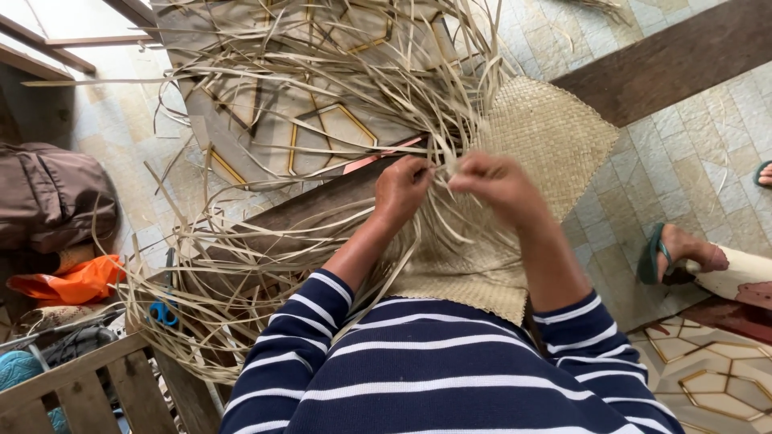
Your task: The person weaves a mat by hand using dried palm leaves, interlacing individual strands into the existing woven edge.
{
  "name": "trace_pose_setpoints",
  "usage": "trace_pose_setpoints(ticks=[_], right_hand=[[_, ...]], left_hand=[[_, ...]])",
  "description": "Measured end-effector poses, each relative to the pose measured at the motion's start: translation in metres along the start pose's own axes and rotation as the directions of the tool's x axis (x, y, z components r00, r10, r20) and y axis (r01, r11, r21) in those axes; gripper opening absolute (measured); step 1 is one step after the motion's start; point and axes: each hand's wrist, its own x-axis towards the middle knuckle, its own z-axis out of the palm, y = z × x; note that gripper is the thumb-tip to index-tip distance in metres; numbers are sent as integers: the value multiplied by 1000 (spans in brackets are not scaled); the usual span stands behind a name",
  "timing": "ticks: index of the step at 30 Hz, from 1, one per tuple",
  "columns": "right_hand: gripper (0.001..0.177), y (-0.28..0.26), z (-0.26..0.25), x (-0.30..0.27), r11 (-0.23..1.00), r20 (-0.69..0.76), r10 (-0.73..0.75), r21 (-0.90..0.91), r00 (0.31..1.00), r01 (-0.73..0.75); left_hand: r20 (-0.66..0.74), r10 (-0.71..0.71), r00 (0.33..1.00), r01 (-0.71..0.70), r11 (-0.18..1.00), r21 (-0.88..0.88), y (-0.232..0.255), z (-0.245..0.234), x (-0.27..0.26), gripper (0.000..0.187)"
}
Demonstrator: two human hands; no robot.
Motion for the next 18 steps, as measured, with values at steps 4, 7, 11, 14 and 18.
trace_pose_setpoints(ticks=[4,7,11,14,18], right_hand=[[14,6,-18,11,981,-175,-106,141,979,131],[23,26,-12,9,910,-125,76,-398,989,-120],[16,41,-1,9,891,-64,131,-430,989,-146],[19,32,2,16,956,-158,109,-255,981,-147],[26,-2,10,20,974,-244,212,-24,946,-224]], left_hand=[[22,69,997,-69,997,18,-5,7,5,11],[25,118,993,-119,987,104,-11,8,9,9],[116,6,993,-20,992,122,-6,4,6,9],[58,109,992,-119,975,189,-21,19,5,8],[-2,454,891,-412,810,418,-27,39,1,7]])
